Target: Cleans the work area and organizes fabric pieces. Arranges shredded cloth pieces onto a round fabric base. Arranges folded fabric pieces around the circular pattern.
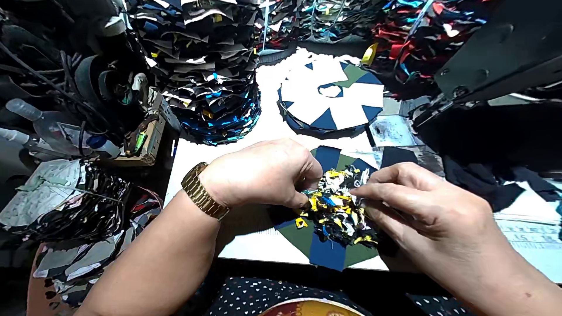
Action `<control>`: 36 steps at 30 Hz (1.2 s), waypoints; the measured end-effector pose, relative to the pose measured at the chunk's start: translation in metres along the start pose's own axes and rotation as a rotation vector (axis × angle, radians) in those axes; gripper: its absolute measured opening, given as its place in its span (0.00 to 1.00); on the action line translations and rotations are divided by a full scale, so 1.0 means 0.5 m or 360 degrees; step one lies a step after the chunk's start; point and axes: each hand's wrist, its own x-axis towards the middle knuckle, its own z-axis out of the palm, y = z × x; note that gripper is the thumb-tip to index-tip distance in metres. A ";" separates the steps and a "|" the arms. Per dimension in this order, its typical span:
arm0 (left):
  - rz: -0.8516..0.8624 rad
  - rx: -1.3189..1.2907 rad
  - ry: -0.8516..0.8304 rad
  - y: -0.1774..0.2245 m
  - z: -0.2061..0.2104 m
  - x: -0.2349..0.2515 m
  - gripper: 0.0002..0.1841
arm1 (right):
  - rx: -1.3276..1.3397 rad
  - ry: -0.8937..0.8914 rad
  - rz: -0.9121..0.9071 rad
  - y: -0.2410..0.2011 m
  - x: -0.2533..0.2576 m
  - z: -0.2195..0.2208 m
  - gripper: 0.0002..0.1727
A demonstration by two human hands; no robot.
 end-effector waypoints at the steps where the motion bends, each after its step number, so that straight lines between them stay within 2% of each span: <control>1: 0.0045 -0.0044 0.0016 -0.005 0.003 -0.002 0.04 | 0.0032 0.0021 0.0019 -0.002 0.003 -0.004 0.12; 4: 0.0187 -0.0251 0.0082 -0.017 0.009 -0.004 0.09 | 0.0077 0.0114 0.0002 -0.011 0.015 -0.005 0.11; 6: 0.0253 -0.0351 0.0226 -0.022 0.013 -0.001 0.12 | 0.0062 0.0095 -0.0080 -0.014 0.024 0.007 0.11; 9: 0.0191 -0.0259 0.0440 -0.025 0.026 0.014 0.12 | 0.0048 -0.0022 -0.0145 -0.010 0.035 0.019 0.13; 11: 0.0130 -0.0127 0.0439 -0.023 0.037 0.021 0.13 | 0.0084 -0.0007 -0.0134 -0.006 0.041 0.017 0.13; 15: 0.0092 0.0018 0.0447 -0.017 0.046 0.028 0.04 | 0.0066 0.0098 -0.0057 0.005 0.047 0.000 0.09; 23: -0.0024 0.0095 0.0575 -0.024 0.051 0.031 0.07 | -0.0132 -0.0003 -0.0068 0.010 0.037 0.010 0.12; 29: -0.0020 0.0094 0.0677 -0.028 0.053 0.033 0.12 | -0.0133 0.0096 -0.0024 0.001 0.044 0.004 0.14; 32: 0.0004 -0.0042 0.0650 -0.037 0.046 0.029 0.10 | -0.0070 0.0029 -0.0047 0.004 0.046 0.019 0.15; 36: -0.0056 -0.0054 0.0521 -0.037 0.040 0.023 0.06 | -0.0127 0.0048 -0.0014 0.005 0.054 0.030 0.10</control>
